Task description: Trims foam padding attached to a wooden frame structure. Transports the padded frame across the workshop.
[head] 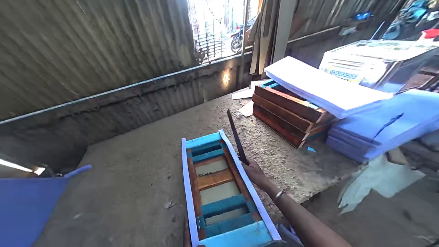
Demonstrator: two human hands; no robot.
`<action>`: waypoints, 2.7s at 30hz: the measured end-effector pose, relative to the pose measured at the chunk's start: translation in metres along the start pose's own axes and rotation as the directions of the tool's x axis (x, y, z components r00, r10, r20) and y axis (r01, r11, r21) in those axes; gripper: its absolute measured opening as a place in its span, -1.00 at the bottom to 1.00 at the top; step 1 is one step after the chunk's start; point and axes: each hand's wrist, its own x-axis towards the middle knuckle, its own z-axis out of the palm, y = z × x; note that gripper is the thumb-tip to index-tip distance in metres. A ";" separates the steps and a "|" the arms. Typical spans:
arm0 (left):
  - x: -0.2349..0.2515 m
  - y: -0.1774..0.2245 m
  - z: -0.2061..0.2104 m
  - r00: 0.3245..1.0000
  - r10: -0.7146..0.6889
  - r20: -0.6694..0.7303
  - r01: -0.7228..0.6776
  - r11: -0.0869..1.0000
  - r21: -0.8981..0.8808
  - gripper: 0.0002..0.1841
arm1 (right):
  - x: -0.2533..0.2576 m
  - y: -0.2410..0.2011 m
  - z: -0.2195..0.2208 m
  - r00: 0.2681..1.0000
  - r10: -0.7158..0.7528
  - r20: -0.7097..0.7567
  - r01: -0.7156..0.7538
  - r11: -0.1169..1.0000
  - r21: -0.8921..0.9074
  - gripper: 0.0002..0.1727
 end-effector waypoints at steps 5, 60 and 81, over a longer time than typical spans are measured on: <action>0.012 0.017 -0.013 0.996 -0.004 0.086 -0.006 0.994 0.111 0.11 | -0.028 -0.065 -0.023 0.971 -0.224 -0.080 0.209 0.964 -0.166 -0.64; 0.358 0.132 -0.003 0.897 0.412 -0.158 -0.013 0.382 0.924 -0.62 | 0.078 -0.104 0.158 0.980 0.041 0.192 0.004 0.974 -0.226 -0.28; 0.356 0.133 0.005 0.866 0.495 -0.073 -0.104 0.322 0.941 -0.62 | 0.033 -0.094 0.154 0.971 0.020 0.239 0.034 0.974 -0.222 -0.33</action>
